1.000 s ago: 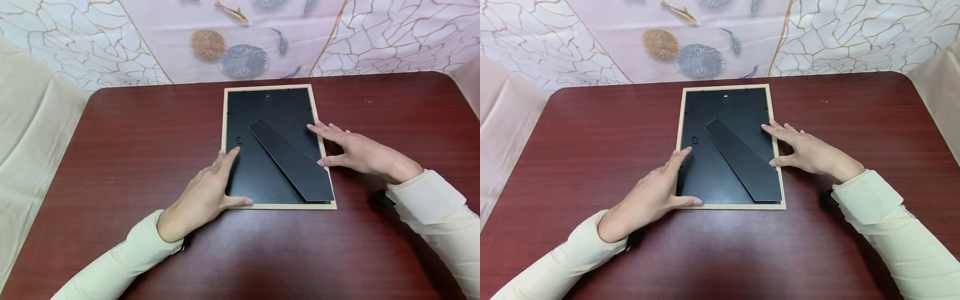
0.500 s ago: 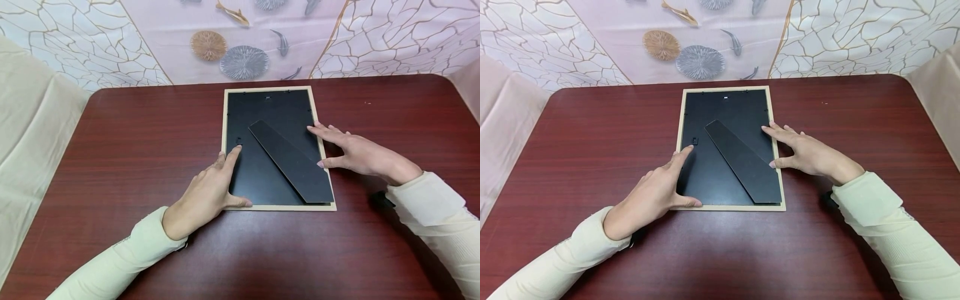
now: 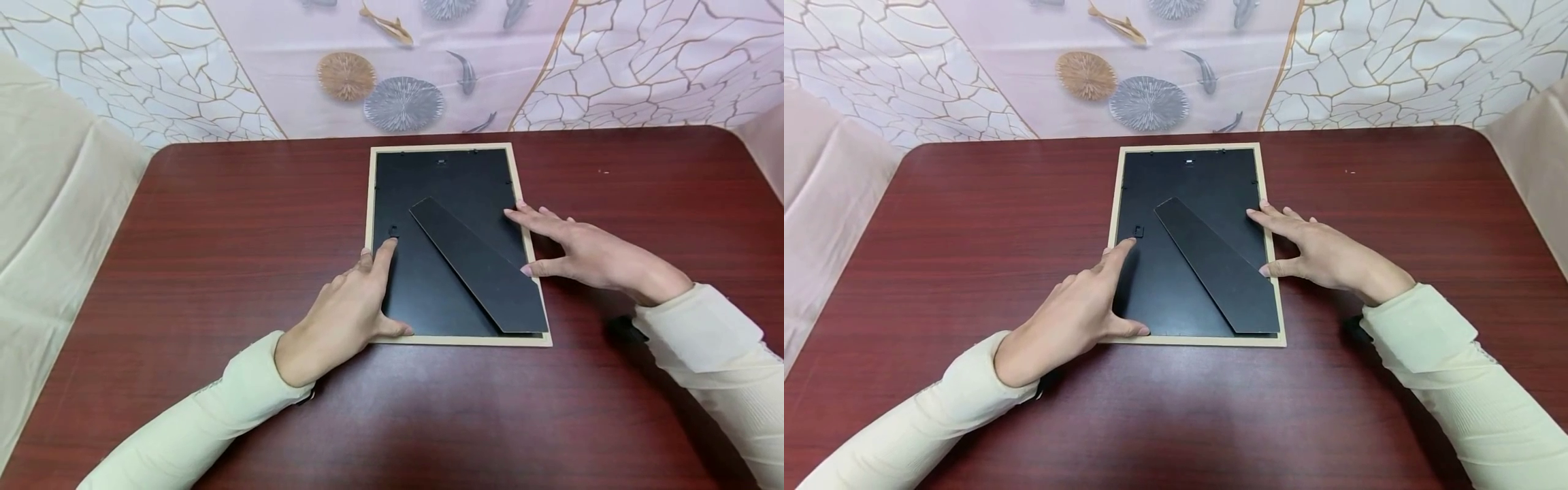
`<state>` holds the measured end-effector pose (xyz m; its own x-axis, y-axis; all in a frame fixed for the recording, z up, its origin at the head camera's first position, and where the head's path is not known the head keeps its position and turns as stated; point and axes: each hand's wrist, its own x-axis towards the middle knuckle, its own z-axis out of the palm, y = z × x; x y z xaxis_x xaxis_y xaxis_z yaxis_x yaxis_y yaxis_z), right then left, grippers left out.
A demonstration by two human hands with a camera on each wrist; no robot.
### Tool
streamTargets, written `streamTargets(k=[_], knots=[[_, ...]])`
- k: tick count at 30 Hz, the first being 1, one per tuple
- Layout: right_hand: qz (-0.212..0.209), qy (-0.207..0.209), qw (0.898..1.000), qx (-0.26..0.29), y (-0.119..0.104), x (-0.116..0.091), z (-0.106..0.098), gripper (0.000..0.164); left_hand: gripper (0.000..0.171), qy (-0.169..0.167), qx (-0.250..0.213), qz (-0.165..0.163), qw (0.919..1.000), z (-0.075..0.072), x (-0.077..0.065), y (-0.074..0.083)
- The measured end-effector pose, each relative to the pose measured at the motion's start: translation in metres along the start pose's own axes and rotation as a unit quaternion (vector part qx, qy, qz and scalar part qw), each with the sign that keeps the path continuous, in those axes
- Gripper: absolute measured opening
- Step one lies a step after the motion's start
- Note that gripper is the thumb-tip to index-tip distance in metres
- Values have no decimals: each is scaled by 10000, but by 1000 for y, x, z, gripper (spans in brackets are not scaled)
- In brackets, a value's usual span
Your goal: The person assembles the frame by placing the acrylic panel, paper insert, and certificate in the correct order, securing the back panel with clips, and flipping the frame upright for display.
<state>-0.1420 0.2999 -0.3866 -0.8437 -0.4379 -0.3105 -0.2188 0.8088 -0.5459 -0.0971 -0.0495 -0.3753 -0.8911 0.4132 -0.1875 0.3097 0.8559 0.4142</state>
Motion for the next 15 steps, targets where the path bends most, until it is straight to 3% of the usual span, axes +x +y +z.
streamTargets(k=[15], knots=[[-43, -9, 9999, 135, 0, 0, 1, 91, 125, 167, 422, 135, 9989, 2, 3, 8]])
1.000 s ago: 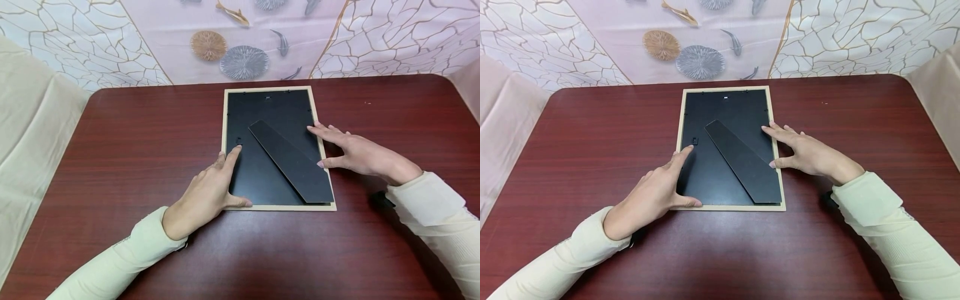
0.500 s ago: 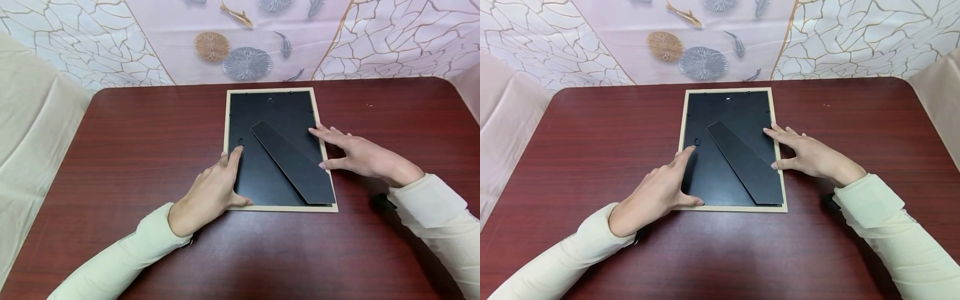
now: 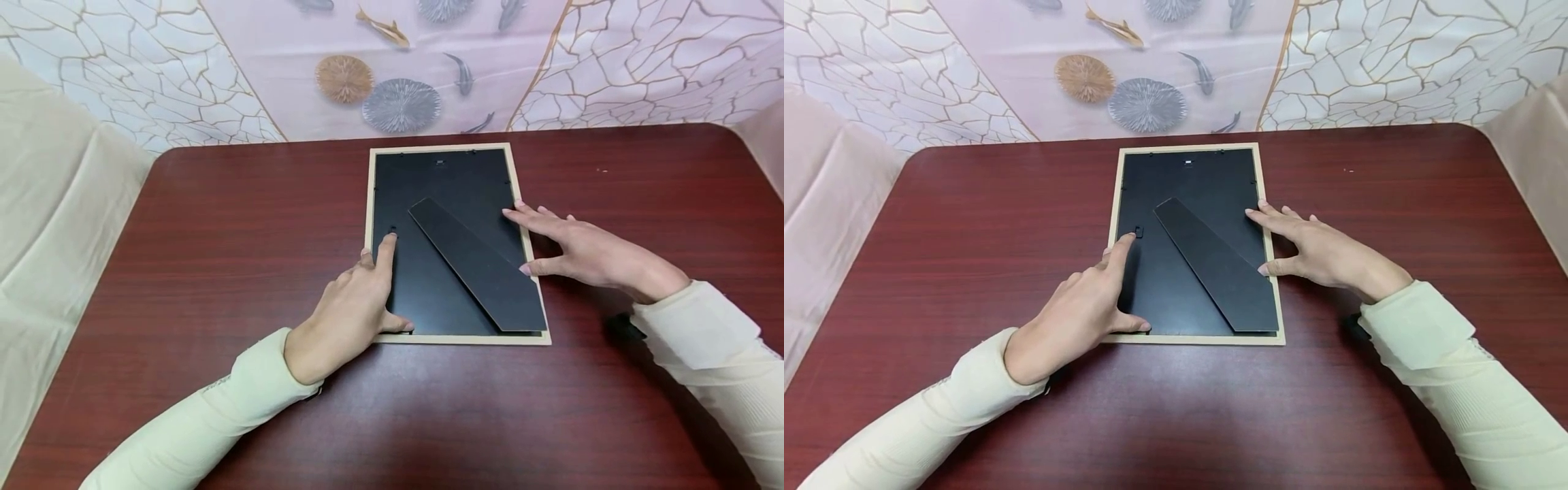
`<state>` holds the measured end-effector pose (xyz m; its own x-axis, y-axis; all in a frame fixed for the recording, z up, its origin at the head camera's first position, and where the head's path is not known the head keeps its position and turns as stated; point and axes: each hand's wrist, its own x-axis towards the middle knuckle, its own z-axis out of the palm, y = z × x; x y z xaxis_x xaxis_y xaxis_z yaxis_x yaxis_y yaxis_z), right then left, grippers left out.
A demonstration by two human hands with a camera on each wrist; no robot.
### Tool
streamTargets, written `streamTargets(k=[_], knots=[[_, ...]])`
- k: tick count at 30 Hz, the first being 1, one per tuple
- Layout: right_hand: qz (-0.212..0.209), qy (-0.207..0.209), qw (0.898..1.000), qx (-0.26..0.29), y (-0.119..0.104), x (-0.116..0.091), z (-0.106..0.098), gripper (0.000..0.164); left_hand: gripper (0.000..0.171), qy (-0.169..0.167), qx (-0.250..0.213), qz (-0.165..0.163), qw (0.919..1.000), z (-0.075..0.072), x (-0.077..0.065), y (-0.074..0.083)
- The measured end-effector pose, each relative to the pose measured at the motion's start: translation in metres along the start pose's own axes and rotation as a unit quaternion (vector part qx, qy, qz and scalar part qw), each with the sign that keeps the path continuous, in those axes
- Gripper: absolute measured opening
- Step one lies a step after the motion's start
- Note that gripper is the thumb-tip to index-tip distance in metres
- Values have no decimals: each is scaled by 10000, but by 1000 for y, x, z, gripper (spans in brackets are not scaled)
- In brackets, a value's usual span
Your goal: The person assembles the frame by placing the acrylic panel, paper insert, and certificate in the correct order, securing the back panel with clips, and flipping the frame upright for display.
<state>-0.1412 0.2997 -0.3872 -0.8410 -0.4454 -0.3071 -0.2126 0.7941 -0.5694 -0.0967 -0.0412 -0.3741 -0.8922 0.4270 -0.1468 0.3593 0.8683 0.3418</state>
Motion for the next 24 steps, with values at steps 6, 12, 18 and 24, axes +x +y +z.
streamTargets(k=[6, 12, 18, 24], knots=[[25, -15, 10000, -15, -1, 1, 0, 90, 118, 132, 167, 88, 9997, 1, -1, 0], [8, 7, 10000, 25, -1, 2, 1, 90, 112, 94, 134, 161, 9997, 1, -4, -3], [-56, 32, 9998, -171, -6, -3, 4, 85, 115, -29, -34, 315, 9995, 1, -13, -15], [-11, 139, 9981, -607, -11, -12, -1, 88, 111, -289, 79, 603, 9977, 3, -28, -28]])
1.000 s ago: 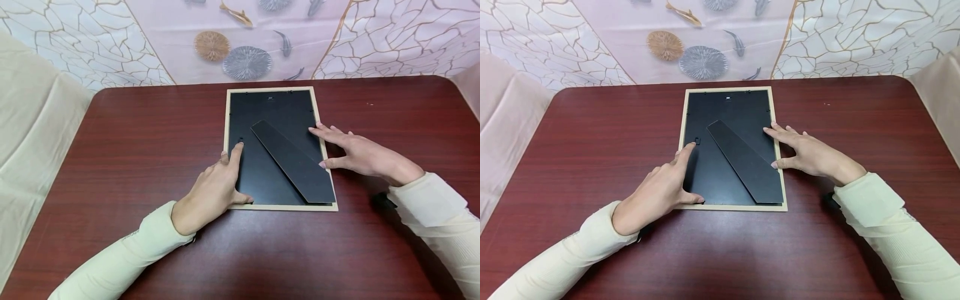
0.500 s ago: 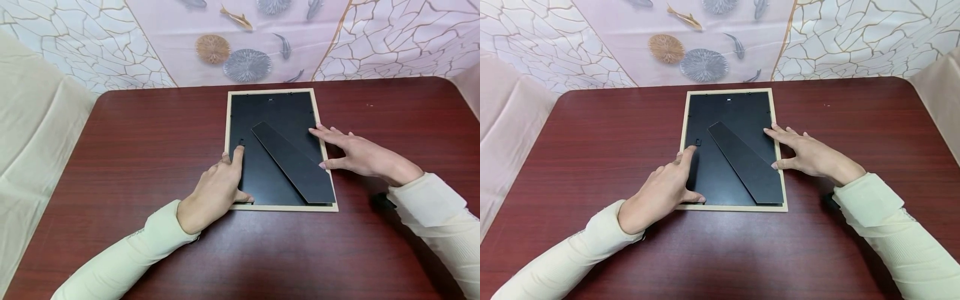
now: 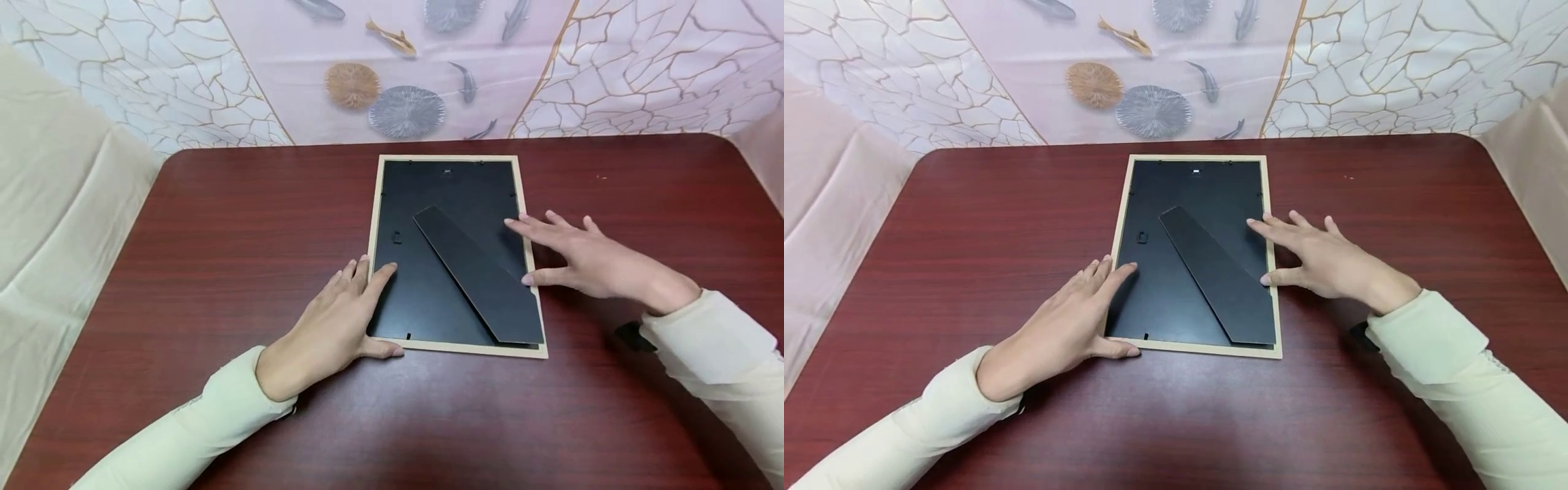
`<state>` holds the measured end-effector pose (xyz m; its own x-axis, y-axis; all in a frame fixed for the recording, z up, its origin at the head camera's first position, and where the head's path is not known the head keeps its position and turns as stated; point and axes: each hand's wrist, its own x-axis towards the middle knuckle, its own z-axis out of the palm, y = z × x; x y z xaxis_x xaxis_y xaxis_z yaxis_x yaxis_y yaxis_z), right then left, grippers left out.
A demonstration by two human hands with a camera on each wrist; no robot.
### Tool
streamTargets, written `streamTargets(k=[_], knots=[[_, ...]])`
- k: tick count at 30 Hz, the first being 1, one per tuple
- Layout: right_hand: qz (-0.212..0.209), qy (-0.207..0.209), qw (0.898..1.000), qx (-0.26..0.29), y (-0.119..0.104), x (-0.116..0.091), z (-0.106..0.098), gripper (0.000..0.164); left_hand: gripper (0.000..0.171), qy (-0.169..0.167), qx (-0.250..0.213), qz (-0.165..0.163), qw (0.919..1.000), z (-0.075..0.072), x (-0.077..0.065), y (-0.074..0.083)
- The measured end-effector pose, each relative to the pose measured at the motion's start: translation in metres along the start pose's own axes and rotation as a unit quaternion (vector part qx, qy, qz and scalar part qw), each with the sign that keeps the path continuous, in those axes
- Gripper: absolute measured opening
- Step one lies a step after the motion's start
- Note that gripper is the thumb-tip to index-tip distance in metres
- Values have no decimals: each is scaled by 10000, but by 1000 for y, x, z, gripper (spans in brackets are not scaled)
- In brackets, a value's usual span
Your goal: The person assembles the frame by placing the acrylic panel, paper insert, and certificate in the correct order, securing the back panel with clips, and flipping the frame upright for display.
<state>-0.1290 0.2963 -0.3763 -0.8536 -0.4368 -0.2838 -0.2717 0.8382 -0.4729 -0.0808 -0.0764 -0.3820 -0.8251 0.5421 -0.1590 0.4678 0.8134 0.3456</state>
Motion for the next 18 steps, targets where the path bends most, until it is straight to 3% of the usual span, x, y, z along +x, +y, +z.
streamTargets(k=[4, 8, 13, 18], knots=[[-581, 568, 9961, -331, 13, 16, -14, 77, 106, -55, 28, 99, 9999, 3, -11, -5], [-973, 1251, 9797, -1230, 30, 43, -33, 68, 99, -46, 150, 138, 9998, 5, -17, -4], [-640, 903, 9758, -1887, 40, 76, -49, 74, 92, -144, 355, 1, 9993, 7, -18, -2], [-969, 514, 9738, -1990, 34, 103, -51, 77, 85, -210, 552, -19, 9983, 9, -17, -1]])
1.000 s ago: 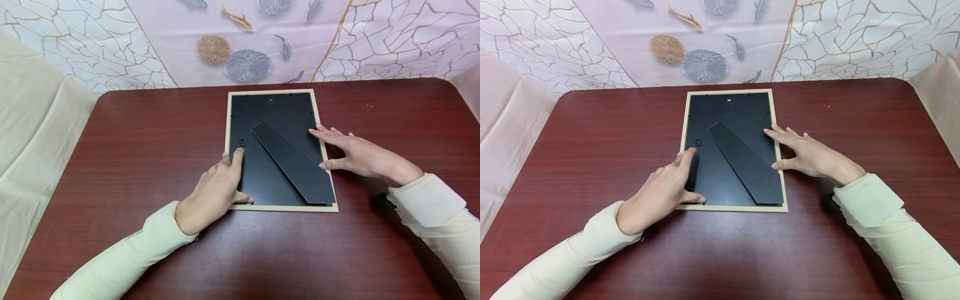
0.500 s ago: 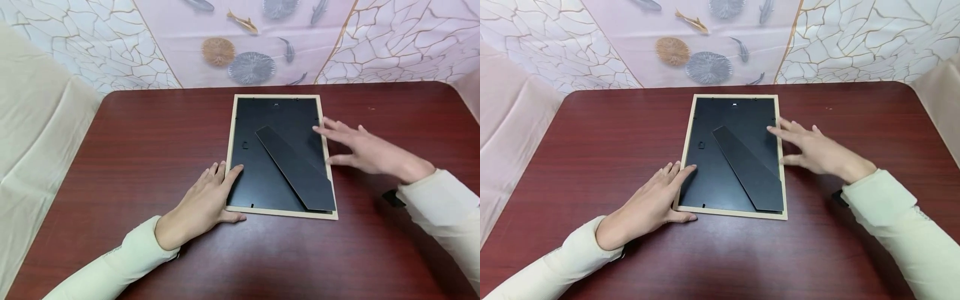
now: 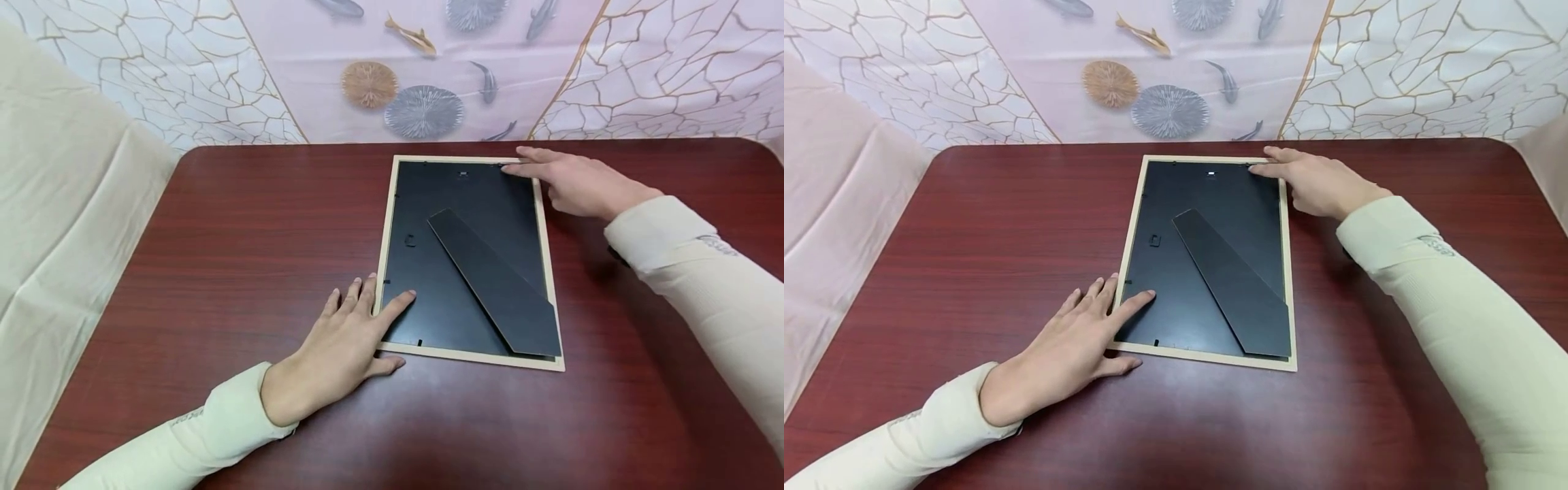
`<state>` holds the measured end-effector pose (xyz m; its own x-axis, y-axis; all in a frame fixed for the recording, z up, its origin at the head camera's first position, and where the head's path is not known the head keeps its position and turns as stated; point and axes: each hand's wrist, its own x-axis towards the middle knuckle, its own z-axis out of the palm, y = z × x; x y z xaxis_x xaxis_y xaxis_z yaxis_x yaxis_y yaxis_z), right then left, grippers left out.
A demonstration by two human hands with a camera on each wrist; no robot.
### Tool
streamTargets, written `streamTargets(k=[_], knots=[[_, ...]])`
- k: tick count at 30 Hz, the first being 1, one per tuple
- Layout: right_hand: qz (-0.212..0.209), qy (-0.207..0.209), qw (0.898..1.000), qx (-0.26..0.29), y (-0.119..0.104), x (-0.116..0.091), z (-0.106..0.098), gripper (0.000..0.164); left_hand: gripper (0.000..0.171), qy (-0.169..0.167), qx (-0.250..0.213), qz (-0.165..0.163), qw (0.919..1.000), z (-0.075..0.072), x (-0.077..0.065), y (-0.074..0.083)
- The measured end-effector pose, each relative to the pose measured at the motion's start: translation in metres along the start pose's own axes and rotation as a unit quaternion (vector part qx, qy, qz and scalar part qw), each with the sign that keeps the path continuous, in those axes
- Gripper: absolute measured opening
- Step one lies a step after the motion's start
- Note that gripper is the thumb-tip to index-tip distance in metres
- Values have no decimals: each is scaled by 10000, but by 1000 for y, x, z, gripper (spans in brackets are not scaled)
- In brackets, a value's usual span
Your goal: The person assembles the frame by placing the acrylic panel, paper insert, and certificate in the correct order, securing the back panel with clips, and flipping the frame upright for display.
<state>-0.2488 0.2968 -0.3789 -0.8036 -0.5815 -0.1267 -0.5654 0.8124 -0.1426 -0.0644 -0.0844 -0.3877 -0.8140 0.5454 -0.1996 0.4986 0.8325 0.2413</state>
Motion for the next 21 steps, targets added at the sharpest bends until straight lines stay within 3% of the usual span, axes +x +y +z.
streamTargets(k=[6, 13, 21], knots=[[-359, -253, 9989, -170, -3, 15, 5, 87, 80, 60, 152, 173, 9997, 0, 3, -2], [-515, -239, 9970, -520, -7, 13, 4, 86, 75, 338, 109, 432, 9984, -4, 1, -11], [-631, 121, 9966, -513, -10, -3, 8, 85, 73, 735, -850, 792, 9905, -11, -4, -26]])
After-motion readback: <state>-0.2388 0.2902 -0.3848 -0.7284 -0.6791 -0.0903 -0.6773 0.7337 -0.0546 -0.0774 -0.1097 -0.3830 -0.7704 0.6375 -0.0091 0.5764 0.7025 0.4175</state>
